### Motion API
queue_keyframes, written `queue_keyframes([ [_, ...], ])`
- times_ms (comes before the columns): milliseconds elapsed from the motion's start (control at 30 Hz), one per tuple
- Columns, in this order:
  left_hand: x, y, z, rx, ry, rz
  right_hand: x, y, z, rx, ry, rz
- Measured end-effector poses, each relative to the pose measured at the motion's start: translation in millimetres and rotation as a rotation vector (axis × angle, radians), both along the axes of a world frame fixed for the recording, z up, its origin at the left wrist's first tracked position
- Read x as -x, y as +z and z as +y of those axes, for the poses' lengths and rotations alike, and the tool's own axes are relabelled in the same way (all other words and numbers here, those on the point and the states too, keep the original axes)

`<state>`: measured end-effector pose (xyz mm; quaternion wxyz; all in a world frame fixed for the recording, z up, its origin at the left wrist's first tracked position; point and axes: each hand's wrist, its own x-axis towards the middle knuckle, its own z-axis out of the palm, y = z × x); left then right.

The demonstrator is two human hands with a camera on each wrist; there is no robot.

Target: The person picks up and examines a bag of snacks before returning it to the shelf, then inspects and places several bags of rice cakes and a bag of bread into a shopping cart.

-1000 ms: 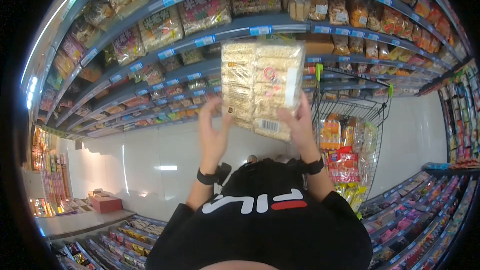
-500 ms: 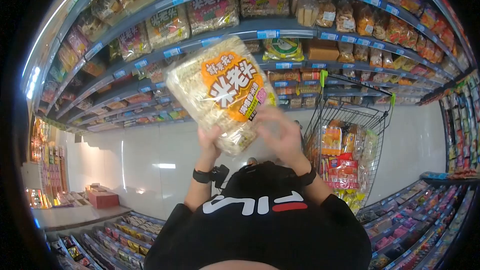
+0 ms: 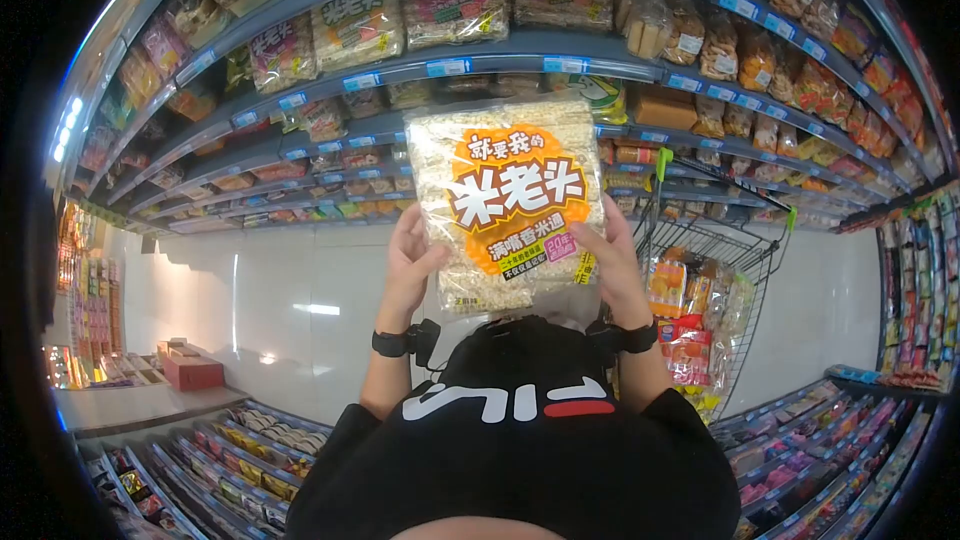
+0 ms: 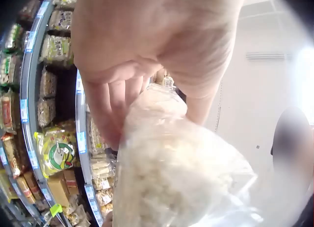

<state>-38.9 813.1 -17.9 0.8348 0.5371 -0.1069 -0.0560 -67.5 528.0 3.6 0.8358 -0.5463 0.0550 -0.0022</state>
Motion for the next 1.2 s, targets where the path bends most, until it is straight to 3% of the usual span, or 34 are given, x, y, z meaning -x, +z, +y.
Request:
queue_keyframes([
  [533,-57,-11,25,-0.103,-0.059,0.055,-42,-9,29,0.133,-0.149,-0.058],
  [967,-185,-21,-36,-0.119,-0.163,0.042,-150,-48,-27,0.069,-0.272,-0.017],
  [1067,-227,-23,-62,-0.232,-0.117,-0.059,-193,-49,-49,0.152,-0.314,-0.127],
  [1200,-284,13,-94,-0.66,0.052,-0.442,-251,-36,-74,0.173,-0.36,-0.195],
])
